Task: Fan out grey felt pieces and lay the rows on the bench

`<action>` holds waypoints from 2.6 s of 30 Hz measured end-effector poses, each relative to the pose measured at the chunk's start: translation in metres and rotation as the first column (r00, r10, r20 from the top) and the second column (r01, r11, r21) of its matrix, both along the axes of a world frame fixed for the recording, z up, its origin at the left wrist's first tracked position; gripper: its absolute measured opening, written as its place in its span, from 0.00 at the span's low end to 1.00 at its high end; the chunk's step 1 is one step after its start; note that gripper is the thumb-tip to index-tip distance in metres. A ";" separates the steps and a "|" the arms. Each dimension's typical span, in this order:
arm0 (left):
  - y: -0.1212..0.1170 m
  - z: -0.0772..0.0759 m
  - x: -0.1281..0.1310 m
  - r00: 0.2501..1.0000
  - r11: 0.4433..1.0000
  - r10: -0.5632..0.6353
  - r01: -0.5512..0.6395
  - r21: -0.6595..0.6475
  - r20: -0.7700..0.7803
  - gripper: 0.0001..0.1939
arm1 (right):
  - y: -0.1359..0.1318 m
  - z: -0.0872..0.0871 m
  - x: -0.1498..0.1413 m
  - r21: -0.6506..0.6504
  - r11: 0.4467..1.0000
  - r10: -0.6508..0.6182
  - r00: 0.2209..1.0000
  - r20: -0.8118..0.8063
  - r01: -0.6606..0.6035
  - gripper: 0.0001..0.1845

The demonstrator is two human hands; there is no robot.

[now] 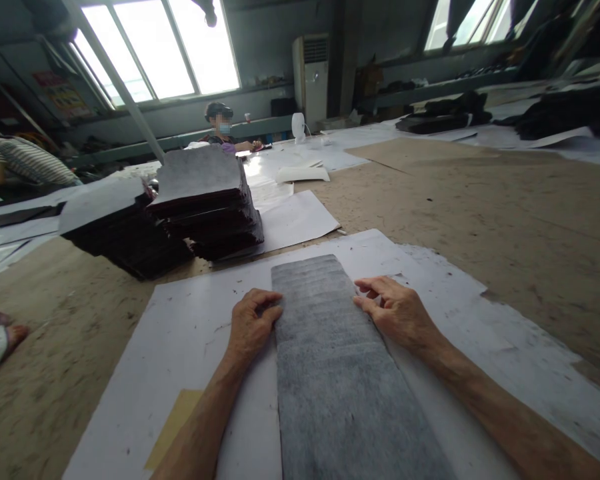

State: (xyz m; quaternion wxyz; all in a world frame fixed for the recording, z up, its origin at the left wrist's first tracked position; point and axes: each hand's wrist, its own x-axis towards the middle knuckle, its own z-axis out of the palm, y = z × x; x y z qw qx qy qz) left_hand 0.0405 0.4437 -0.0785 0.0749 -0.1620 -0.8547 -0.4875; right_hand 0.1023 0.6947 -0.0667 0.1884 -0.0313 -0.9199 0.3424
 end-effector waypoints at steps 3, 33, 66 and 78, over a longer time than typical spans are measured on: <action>0.000 0.001 0.000 1.000 1.000 0.013 -0.013 -0.019 0.028 0.11 | -0.001 0.001 -0.001 0.002 0.998 -0.059 0.997 0.039 0.059 0.14; 0.005 0.002 -0.001 0.998 0.984 0.039 -0.029 -0.179 0.053 0.09 | -0.027 0.028 -0.042 -0.065 0.958 -0.198 0.806 0.557 0.280 0.13; 0.004 0.001 -0.002 0.997 0.994 0.051 -0.045 -0.100 0.065 0.09 | -0.021 0.028 -0.022 -0.831 0.454 0.290 0.829 0.479 0.321 0.03; 0.000 -0.001 -0.004 0.990 0.988 0.140 -0.140 0.059 0.009 0.18 | -0.030 0.026 -0.012 -0.863 0.432 0.220 0.897 0.382 0.262 0.21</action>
